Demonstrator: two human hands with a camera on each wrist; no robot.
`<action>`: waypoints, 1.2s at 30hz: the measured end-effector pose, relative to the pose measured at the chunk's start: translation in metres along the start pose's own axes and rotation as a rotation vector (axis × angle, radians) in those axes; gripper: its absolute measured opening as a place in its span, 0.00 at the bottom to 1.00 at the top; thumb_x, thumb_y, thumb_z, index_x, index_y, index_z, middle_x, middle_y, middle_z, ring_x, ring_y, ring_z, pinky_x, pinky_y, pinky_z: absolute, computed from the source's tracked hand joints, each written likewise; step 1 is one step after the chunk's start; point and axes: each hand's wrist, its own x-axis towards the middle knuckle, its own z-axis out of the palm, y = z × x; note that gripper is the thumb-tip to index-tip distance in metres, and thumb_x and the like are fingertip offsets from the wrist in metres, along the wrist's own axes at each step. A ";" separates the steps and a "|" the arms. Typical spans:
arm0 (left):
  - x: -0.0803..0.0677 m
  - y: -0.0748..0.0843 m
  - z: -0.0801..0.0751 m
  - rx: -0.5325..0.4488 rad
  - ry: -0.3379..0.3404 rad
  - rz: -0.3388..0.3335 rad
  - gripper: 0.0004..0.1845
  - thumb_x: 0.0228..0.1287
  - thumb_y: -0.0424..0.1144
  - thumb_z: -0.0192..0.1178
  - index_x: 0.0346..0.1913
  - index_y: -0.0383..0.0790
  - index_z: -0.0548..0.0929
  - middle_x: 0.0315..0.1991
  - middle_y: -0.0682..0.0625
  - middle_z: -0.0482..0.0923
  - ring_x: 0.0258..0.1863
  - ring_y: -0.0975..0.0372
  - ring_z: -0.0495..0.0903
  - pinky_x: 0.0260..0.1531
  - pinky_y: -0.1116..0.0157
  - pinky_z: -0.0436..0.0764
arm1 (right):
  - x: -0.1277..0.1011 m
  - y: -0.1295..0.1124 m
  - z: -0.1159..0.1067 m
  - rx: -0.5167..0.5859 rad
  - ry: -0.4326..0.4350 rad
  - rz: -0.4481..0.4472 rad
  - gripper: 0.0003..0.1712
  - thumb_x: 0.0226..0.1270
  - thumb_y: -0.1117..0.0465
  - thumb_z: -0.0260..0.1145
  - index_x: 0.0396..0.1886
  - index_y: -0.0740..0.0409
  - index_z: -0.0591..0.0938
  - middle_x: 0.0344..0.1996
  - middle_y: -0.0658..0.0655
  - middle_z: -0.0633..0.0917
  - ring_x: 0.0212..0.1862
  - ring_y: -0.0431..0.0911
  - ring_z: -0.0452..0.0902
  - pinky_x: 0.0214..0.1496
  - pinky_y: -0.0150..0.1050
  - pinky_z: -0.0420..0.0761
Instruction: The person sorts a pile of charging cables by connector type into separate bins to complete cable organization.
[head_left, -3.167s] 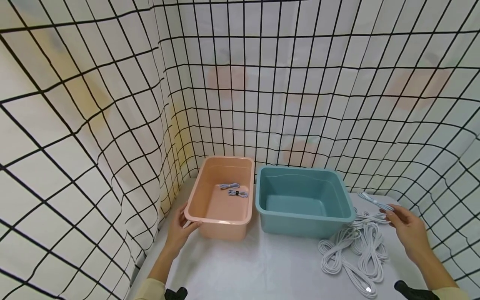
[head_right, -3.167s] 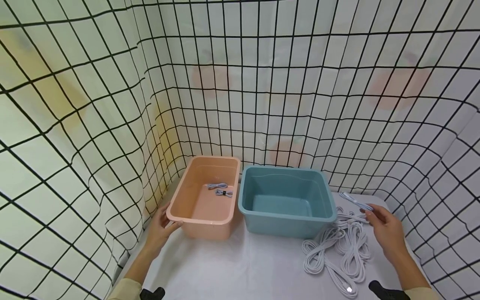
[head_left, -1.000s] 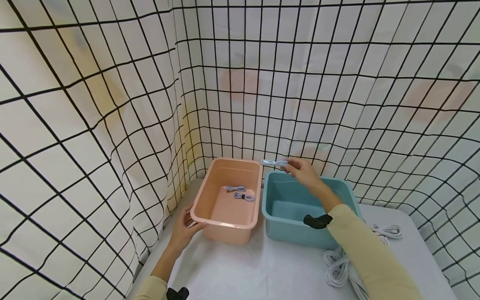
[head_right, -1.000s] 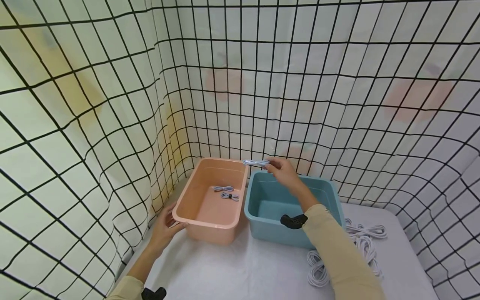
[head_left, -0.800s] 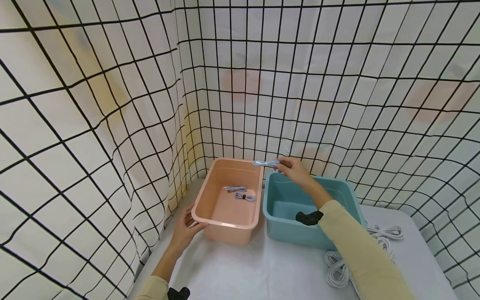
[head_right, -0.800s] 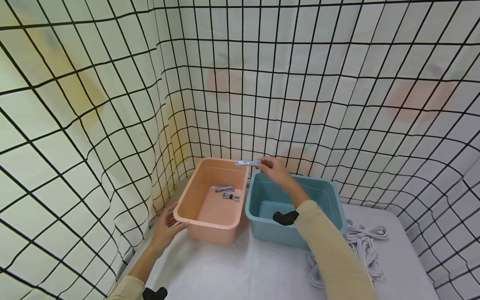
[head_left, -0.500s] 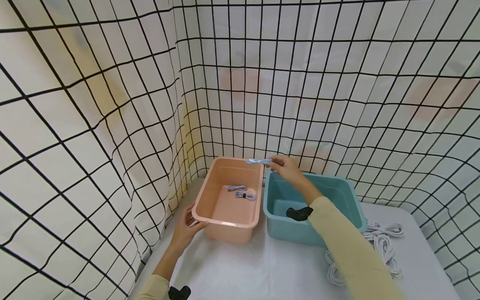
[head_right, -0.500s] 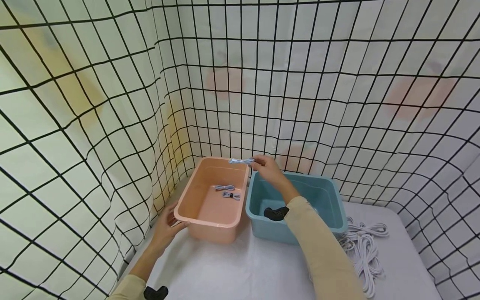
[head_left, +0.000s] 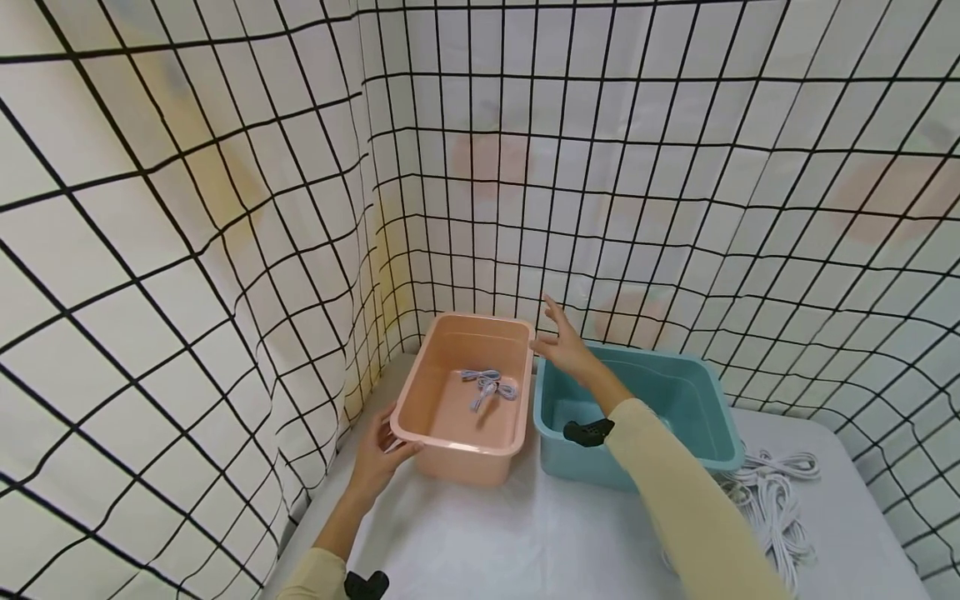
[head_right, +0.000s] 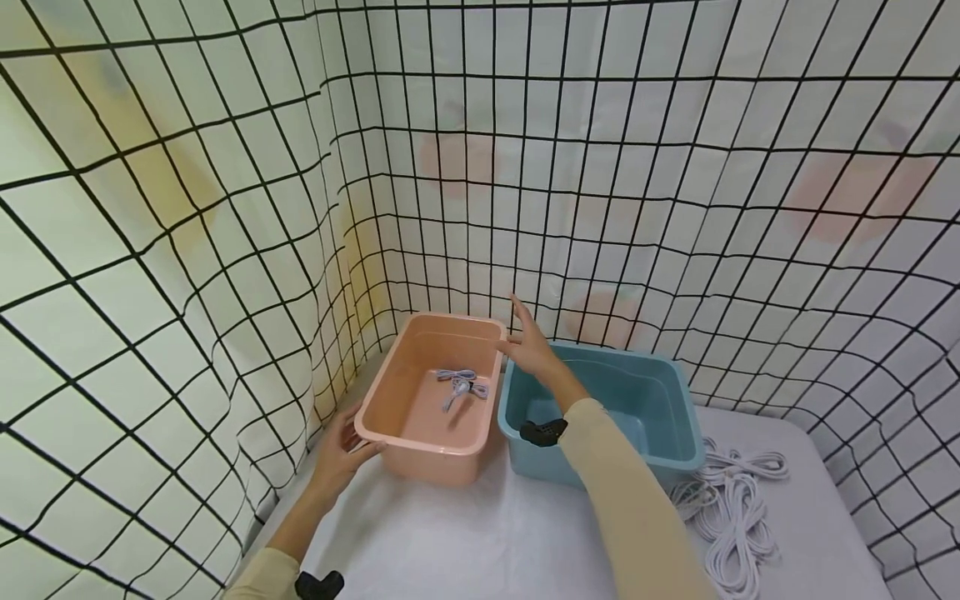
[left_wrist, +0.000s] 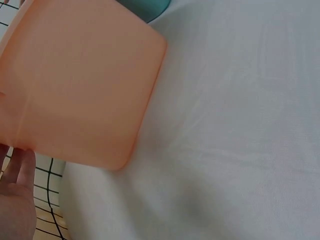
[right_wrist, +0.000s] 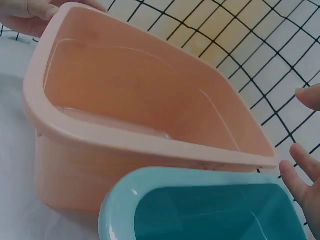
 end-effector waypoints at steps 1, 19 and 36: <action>0.000 0.000 0.000 0.002 -0.003 0.000 0.46 0.59 0.32 0.77 0.77 0.42 0.65 0.71 0.34 0.70 0.67 0.41 0.74 0.57 0.58 0.81 | -0.003 0.002 -0.002 -0.020 0.015 -0.006 0.53 0.77 0.65 0.64 0.85 0.29 0.42 0.83 0.60 0.46 0.74 0.67 0.62 0.67 0.63 0.73; 0.004 0.016 -0.004 0.178 -0.048 0.049 0.47 0.59 0.35 0.78 0.78 0.38 0.64 0.73 0.36 0.67 0.70 0.42 0.68 0.67 0.44 0.71 | -0.032 0.002 -0.022 -0.054 0.022 -0.006 0.40 0.76 0.62 0.66 0.82 0.43 0.61 0.70 0.62 0.70 0.64 0.61 0.75 0.64 0.62 0.75; 0.028 0.067 0.015 0.362 -0.032 0.336 0.45 0.55 0.38 0.81 0.74 0.37 0.70 0.70 0.37 0.70 0.70 0.44 0.68 0.66 0.45 0.72 | -0.051 -0.013 -0.047 -0.089 -0.011 -0.079 0.38 0.78 0.63 0.64 0.82 0.48 0.62 0.69 0.68 0.71 0.64 0.65 0.74 0.63 0.60 0.76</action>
